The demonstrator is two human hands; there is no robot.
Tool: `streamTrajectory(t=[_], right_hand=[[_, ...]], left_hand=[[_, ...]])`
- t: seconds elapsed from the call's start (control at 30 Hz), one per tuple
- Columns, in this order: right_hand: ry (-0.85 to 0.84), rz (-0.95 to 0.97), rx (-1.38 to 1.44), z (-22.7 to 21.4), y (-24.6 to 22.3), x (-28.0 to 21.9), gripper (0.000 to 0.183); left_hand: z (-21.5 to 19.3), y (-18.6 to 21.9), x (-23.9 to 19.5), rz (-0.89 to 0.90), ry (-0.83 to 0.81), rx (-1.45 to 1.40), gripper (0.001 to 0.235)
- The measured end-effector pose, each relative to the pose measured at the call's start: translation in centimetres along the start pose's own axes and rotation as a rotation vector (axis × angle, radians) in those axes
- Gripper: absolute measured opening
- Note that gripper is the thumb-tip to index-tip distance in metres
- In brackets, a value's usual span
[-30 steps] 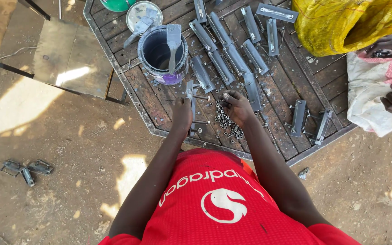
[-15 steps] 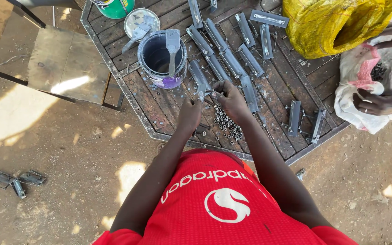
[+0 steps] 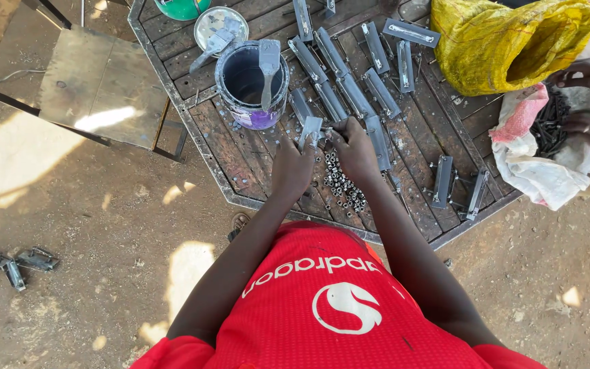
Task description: Assembling small metal brackets by inserting pins into them on a workbench.
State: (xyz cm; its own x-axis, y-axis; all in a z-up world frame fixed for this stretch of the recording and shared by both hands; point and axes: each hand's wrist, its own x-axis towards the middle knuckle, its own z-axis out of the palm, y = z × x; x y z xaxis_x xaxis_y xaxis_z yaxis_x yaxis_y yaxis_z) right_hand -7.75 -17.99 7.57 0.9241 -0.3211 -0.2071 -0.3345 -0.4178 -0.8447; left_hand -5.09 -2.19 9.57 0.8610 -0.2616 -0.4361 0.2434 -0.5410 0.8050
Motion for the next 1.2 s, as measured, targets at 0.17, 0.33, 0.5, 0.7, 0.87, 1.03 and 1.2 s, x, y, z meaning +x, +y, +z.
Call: streamTrajectory(t=[0.17,0.33,0.5,0.7,0.87,1.03,1.2], right_hand=[[0.011,0.031,-0.05,0.0,-0.2,-0.4,0.024],[0.0,0.025,-0.063,-0.1,1.7,0.9,0.03],[0.026,-0.101,0.4,-1.5,0.0,-0.4,0.022],[-0.065,-0.151,0.301,-0.9,0.9,0.4,0.033],[0.014,-0.183,0.161,-0.3,0.8,0.5,0.019],[0.029,-0.172,0.06,-0.2,1.0,0.8,0.014],[0.009,-0.086,-0.113,-0.5,-0.3,0.4,0.02]], left_hand=[[0.6,-0.6,0.0,-0.006,-0.002,0.047,0.081],[0.7,-0.9,0.0,0.008,0.007,0.04,0.081],[0.5,-1.3,0.6,0.007,0.017,-0.018,0.077],[0.5,-1.1,0.5,-0.012,0.006,-0.022,0.074],[0.5,-1.4,0.7,-0.003,0.001,-0.016,0.078],[0.9,-2.0,0.7,-0.002,0.009,-0.022,0.078],[1.5,-2.6,0.8,0.014,-0.009,0.042,0.078]])
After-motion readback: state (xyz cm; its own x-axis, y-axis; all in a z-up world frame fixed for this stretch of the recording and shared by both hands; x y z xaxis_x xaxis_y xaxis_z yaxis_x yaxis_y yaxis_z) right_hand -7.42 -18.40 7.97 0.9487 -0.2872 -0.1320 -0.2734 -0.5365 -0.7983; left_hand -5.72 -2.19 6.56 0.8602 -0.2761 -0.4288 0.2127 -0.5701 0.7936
